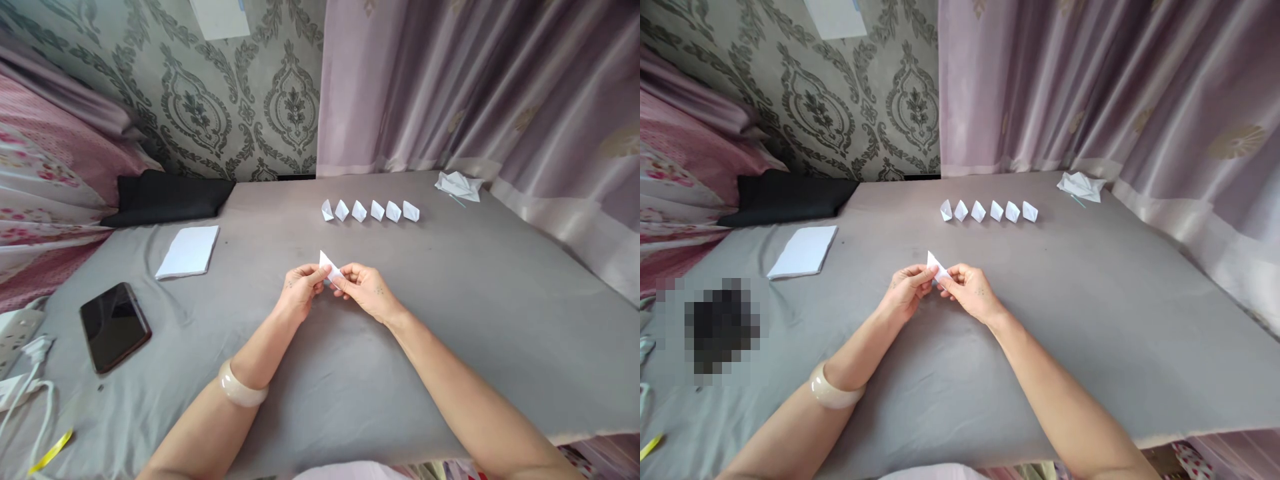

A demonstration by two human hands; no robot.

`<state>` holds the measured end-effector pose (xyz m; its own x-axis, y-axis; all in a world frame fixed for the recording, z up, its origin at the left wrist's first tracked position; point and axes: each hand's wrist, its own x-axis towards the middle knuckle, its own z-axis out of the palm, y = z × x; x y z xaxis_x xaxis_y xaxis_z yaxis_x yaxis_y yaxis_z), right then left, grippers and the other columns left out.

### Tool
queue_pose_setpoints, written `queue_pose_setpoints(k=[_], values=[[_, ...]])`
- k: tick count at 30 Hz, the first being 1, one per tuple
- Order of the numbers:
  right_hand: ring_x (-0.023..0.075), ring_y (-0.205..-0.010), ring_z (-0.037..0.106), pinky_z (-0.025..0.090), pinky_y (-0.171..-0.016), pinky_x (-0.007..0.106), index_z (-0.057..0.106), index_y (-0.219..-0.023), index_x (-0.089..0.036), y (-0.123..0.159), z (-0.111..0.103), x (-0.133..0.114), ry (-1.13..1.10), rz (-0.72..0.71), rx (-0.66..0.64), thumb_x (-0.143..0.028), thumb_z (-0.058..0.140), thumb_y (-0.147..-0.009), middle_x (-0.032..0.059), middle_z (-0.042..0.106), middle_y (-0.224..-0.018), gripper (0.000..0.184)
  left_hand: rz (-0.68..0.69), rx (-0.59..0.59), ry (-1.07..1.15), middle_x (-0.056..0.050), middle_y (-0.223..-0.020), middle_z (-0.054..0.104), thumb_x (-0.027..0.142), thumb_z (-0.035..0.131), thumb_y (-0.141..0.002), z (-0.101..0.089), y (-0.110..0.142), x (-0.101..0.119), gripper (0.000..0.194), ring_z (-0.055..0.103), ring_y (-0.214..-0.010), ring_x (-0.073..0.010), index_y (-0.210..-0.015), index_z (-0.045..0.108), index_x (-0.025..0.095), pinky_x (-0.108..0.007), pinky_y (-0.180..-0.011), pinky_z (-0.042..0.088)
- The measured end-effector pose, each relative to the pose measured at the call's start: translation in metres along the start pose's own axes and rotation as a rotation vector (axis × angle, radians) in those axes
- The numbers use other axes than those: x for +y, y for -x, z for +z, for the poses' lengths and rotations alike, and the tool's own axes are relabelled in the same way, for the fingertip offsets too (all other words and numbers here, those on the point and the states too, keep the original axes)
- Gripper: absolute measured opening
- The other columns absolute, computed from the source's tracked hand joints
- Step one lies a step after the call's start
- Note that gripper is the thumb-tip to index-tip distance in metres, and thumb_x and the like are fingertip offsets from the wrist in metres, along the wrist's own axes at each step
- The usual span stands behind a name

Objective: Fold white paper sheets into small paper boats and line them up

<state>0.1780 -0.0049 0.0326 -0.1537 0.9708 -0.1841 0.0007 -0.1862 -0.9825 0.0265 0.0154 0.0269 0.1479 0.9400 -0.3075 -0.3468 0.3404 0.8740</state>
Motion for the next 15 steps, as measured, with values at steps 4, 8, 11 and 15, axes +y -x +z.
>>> queue_pose_setpoints(k=[4,8,11,15], values=[[0.0088,-0.067,0.065,0.050,-0.060,0.019,0.067,-0.090,-0.016,0.001,-0.006,0.000,-0.134,0.125,-0.109,-0.042,0.074,-0.073,0.0028,0.071,-0.082,0.031,0.044,-0.003,-0.018,0.003,-0.054,0.051,0.036,0.082,-0.057,0.002,0.002,0.001,0.030,0.037,-0.048,-0.0042,-0.062,0.066,0.013,-0.022,-0.048,0.028],[0.0078,-0.063,0.064,0.052,-0.059,0.018,0.070,-0.086,-0.015,0.003,-0.011,-0.004,-0.154,0.200,-0.222,-0.043,0.073,-0.074,0.0033,0.071,-0.079,0.030,0.094,-0.010,-0.028,0.004,-0.054,0.050,0.037,0.080,-0.061,0.004,0.004,0.002,0.028,0.037,-0.048,-0.0047,-0.062,0.065,0.013,-0.022,-0.049,0.029],[0.0096,-0.060,0.065,0.054,-0.057,0.020,0.070,-0.080,-0.014,0.004,-0.008,-0.005,-0.083,0.151,-0.156,-0.047,0.074,-0.072,0.0030,0.070,-0.071,0.033,0.098,0.013,-0.005,0.005,-0.051,0.045,0.036,0.079,-0.062,0.004,0.004,0.001,0.028,0.036,-0.047,-0.0046,-0.062,0.064,0.013,-0.022,-0.049,0.028],[0.0109,-0.055,0.065,0.055,-0.053,0.021,0.069,-0.074,-0.014,0.003,-0.001,-0.005,-0.054,0.149,-0.040,-0.050,0.075,-0.068,0.0029,0.068,-0.065,0.037,0.078,-0.088,-0.037,0.004,-0.053,0.050,0.037,0.078,-0.065,0.004,0.002,0.001,0.028,0.042,-0.050,-0.0055,-0.066,0.064,0.013,-0.021,-0.052,0.033]])
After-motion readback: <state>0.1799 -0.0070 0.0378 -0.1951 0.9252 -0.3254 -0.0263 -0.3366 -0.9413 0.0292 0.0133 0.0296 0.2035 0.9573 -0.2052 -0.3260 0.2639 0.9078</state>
